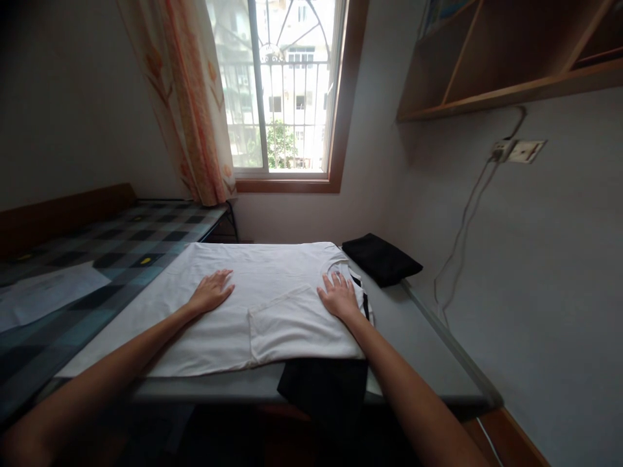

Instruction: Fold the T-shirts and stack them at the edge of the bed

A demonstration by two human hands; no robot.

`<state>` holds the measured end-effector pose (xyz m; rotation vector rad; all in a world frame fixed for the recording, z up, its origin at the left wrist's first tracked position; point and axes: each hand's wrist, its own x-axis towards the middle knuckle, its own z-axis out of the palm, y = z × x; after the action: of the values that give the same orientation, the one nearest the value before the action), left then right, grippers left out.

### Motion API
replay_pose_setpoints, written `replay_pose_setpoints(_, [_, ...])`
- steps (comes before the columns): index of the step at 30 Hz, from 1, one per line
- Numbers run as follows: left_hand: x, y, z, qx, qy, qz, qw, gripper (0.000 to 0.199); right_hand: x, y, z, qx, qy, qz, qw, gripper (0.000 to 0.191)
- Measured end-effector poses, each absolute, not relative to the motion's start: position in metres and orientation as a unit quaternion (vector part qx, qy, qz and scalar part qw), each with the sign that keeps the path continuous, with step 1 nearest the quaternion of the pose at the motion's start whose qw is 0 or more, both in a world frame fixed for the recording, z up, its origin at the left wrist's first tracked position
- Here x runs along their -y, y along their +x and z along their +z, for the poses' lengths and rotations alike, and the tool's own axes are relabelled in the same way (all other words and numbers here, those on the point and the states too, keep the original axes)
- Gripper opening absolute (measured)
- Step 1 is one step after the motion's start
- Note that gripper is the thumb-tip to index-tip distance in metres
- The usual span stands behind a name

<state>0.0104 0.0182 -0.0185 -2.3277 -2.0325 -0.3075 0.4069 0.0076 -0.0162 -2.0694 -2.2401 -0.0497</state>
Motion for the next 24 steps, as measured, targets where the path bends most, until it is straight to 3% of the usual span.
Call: replay_pose_setpoints(24, [0.016,0.014,-0.016,0.642,-0.764,-0.068,0.021,0.056,0.032,0.412,-0.018,0.736,-0.674,-0.051,0.038,0.059])
